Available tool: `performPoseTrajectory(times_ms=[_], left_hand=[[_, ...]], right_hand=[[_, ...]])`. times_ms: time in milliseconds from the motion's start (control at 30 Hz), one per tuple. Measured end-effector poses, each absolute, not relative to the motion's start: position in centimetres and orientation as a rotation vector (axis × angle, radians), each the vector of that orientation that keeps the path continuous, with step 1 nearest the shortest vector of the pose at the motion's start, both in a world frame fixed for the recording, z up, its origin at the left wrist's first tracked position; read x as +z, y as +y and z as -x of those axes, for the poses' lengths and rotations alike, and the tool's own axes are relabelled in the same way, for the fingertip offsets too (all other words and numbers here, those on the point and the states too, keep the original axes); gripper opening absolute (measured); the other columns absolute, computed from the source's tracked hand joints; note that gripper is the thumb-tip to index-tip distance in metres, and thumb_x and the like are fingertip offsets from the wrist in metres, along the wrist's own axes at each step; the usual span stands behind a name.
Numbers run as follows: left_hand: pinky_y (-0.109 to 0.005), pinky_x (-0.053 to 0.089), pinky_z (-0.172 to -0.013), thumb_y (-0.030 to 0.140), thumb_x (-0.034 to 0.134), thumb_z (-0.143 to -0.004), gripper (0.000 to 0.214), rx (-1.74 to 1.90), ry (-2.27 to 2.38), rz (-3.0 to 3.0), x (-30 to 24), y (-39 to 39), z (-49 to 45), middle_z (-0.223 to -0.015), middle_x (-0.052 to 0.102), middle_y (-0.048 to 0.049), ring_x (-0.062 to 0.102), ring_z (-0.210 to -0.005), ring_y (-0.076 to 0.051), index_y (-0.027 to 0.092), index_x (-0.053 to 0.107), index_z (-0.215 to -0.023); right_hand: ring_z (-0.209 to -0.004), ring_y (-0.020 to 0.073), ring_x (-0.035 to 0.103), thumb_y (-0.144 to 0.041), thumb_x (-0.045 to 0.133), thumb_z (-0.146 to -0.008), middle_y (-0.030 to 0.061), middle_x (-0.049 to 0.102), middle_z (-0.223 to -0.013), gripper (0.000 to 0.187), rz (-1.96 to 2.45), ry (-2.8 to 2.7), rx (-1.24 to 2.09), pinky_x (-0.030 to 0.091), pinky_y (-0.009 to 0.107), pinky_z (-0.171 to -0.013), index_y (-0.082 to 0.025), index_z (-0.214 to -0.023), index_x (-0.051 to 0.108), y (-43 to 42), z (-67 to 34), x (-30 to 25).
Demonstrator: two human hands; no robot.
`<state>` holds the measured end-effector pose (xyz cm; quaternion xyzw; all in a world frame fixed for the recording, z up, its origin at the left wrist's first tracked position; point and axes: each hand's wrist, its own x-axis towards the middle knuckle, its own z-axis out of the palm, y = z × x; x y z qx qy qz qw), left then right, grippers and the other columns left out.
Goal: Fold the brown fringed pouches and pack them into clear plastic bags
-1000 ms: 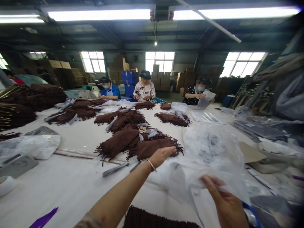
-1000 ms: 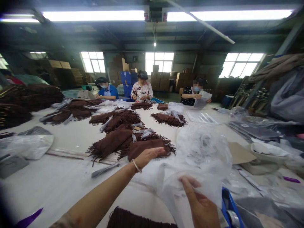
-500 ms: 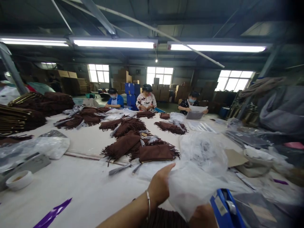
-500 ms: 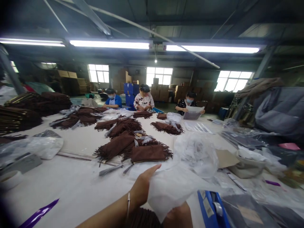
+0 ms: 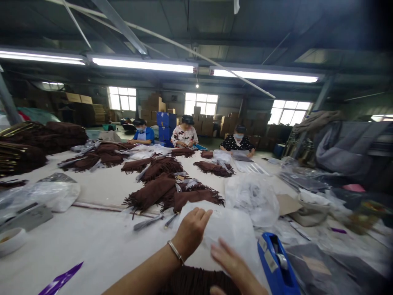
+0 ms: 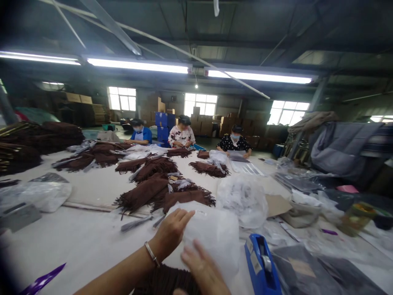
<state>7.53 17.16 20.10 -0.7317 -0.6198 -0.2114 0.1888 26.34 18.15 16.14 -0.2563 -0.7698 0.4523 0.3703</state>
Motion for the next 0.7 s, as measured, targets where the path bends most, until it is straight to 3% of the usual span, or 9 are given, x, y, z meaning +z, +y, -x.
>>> performPoseTrajectory(times_ms=[67, 133, 233, 333, 433, 600, 700], left_hand=[[-0.039, 0.046, -0.081, 0.011, 0.036, -0.090, 0.036, -0.560, -1.699, 2.085, 19.9, 16.8, -8.9, -0.096, 0.058, -0.0096, 0.051, -0.089, -0.024, 0.014, 0.047, -0.124], [-0.040, 0.044, -0.082, 0.013, 0.037, -0.090, 0.033, -0.532, -1.683, 2.094, 19.8, 16.5, -9.6, -0.093, 0.057, -0.0092, 0.050, -0.087, -0.024, 0.014, 0.049, -0.120], [-0.041, 0.043, -0.081, 0.011, 0.039, -0.087, 0.027, -0.403, -1.761, 2.080, 19.3, 16.5, -9.2, -0.089, 0.057, -0.0082, 0.049, -0.086, -0.024, 0.016, 0.055, -0.108], [-0.041, 0.042, -0.081, 0.008, 0.044, -0.081, 0.020, -0.278, -1.934, 2.015, 18.4, 16.9, -7.3, -0.090, 0.057, -0.0092, 0.050, -0.088, -0.025, 0.016, 0.059, -0.091], [-0.041, 0.041, -0.083, 0.009, 0.048, -0.077, 0.016, -0.358, -2.098, 1.940, 17.5, 17.2, -5.0, -0.090, 0.057, -0.0108, 0.051, -0.091, -0.025, 0.014, 0.063, -0.082], [-0.039, 0.041, -0.086, 0.008, 0.046, -0.078, 0.028, -0.535, -2.305, 1.769, 16.9, 16.9, 0.0, -0.093, 0.061, -0.0096, 0.053, -0.094, -0.023, 0.018, 0.069, -0.091], [-0.037, 0.043, -0.087, 0.001, 0.041, -0.077, 0.036, -0.635, -2.419, 1.631, 16.7, 15.1, 3.7, -0.093, 0.065, -0.0097, 0.056, -0.092, -0.021, 0.016, 0.071, -0.091]], right_hand=[[-0.129, 0.0310, 0.037, -0.040, 0.063, -0.073, 0.0033, 0.054, -0.131, 0.052, 0.736, -2.084, 0.664, 0.022, 0.048, -0.111, -0.029, -0.123, 0.056, 19.6, -26.0, 16.8], [-0.119, 0.0272, 0.048, -0.021, 0.050, -0.081, 0.0063, 0.060, -0.123, 0.040, 0.813, -2.193, 0.322, 0.032, 0.044, -0.104, -0.023, -0.121, 0.057, 21.7, -25.6, 16.9], [-0.092, 0.0204, 0.059, -0.002, 0.039, -0.080, 0.0046, 0.068, -0.095, 0.039, 0.900, -2.256, 0.162, 0.042, 0.034, -0.087, -0.022, -0.100, 0.065, 23.8, -24.9, 16.6], [-0.084, 0.0204, 0.055, -0.002, 0.044, -0.079, 0.0026, 0.065, -0.080, 0.028, 0.911, -2.258, 0.034, 0.040, 0.032, -0.080, -0.022, -0.081, 0.063, 24.0, -24.4, 16.8], [-0.083, 0.0200, 0.052, -0.005, 0.046, -0.081, 0.0023, 0.061, -0.077, 0.022, 0.850, -2.311, -0.014, 0.038, 0.031, -0.079, -0.022, -0.075, 0.060, 23.7, -24.5, 17.7], [-0.081, 0.0209, 0.052, -0.004, 0.041, -0.077, 0.0033, 0.058, -0.072, 0.024, 0.891, -2.353, -0.109, 0.038, 0.032, -0.073, -0.021, -0.069, 0.056, 25.3, -28.0, 18.0], [-0.088, 0.0234, 0.054, -0.008, 0.039, -0.074, 0.0064, 0.062, -0.083, 0.026, 1.032, -2.232, -0.180, 0.040, 0.034, -0.077, -0.022, -0.081, 0.060, 27.5, -31.8, 17.0]])
